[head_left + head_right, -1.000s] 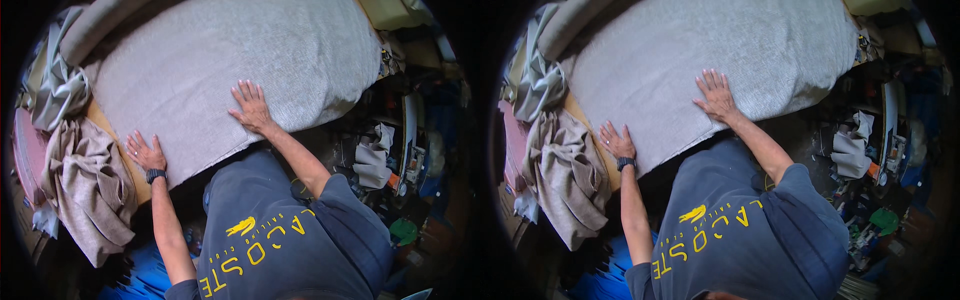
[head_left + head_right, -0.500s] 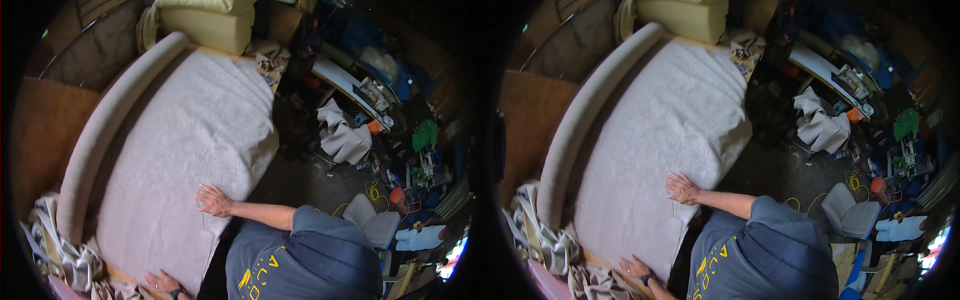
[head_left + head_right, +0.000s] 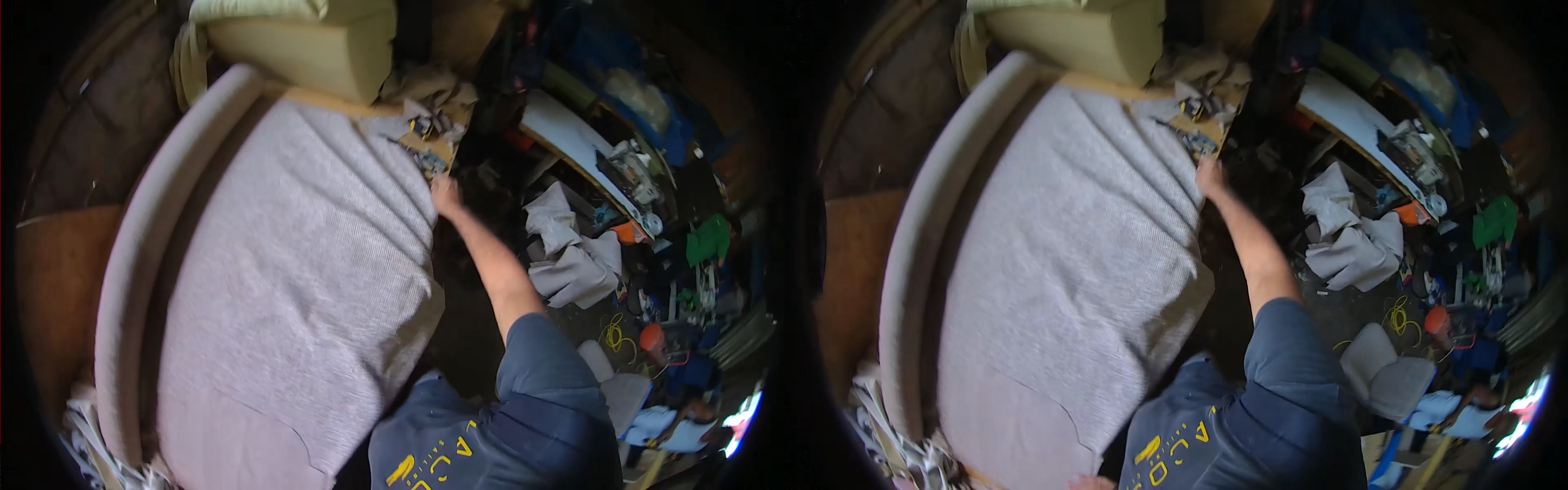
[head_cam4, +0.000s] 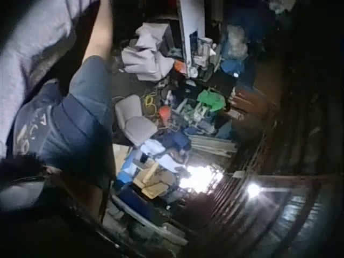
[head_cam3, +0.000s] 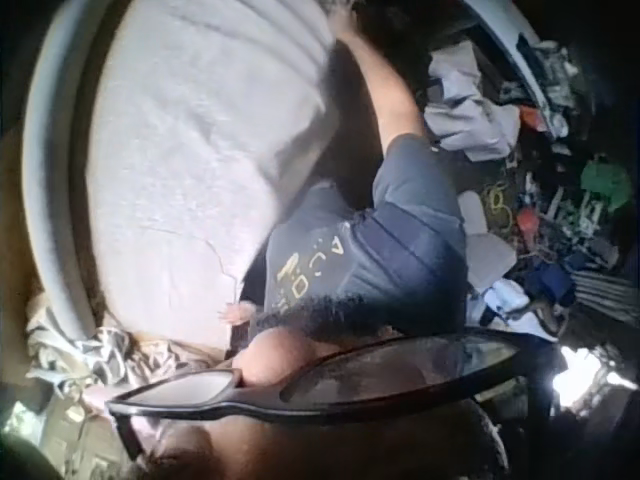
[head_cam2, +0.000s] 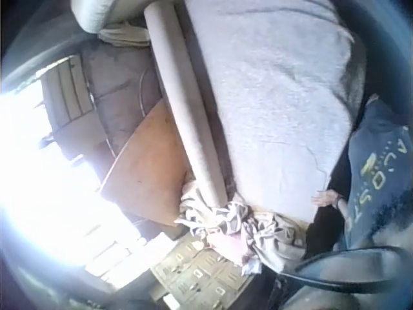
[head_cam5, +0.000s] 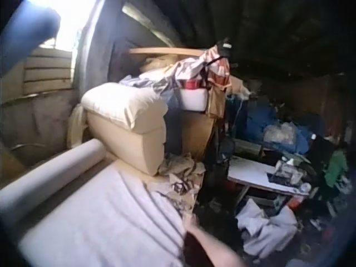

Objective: The person uses shears to cut a large piece of light gray woven fabric laid on a wooden workbench. They trim along the edges and then fold the cut fabric to align the edges.

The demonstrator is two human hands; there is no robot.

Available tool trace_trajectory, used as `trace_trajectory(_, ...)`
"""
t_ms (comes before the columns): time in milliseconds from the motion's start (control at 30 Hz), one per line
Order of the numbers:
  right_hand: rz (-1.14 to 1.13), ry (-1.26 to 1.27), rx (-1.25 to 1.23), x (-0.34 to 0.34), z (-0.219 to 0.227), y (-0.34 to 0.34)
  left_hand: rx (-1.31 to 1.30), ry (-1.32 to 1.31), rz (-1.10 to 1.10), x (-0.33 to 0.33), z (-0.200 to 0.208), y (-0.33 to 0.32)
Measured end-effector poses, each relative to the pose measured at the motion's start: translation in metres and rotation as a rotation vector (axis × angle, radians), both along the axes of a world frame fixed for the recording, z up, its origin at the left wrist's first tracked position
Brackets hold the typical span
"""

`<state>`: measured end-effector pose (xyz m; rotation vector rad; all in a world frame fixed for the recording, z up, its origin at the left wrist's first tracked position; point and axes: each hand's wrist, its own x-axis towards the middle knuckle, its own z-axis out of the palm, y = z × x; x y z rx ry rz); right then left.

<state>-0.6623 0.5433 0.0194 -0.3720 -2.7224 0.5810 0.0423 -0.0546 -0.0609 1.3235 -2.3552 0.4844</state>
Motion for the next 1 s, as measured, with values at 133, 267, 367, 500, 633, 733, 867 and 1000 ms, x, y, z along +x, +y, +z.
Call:
trace_trajectory(133, 0.003, -0.355, -0.036, -0.041, -0.023, 0.038, 0.331, 0.199, -0.063, -0.022, 0.067, 0.093)
trace_trajectory(267, 0.219, -0.358, 0.288, -0.084, -0.033, 0.047, 1.231, 1.366, 0.535, -0.053, 0.065, 0.127)
trace_trajectory(367, 0.198, -0.541, 0.445, -0.089, -0.017, 0.057, 1.399, 1.566, 0.521, -0.069, 0.061, 0.153)
trace_trajectory(500, 0.316, -0.548, 0.479, -0.093, -0.015, 0.131, 1.729, 1.895, 0.34, -0.084, 0.035, 0.17)
trace_trajectory(633, 0.153, -0.814, -0.401, -0.014, 0.004, 0.147, 2.18, 1.702, 0.282, -0.093, 0.012, 0.185)
trace_trajectory(733, 0.067, -0.74, -0.628, 0.094, 0.021, 0.101, 2.309, 1.359, 0.121, -0.107, -0.039, 0.19)
trace_trajectory(867, 0.014, -0.626, -0.878, 0.25, 0.028, 0.043, 2.464, 1.2, -0.012, -0.147, -0.037, 0.205)
trace_trajectory(1000, 0.128, -0.523, -0.846, 0.426, 0.027, -0.016, 2.571, 1.232, -0.037, -0.144, -0.002, 0.219)
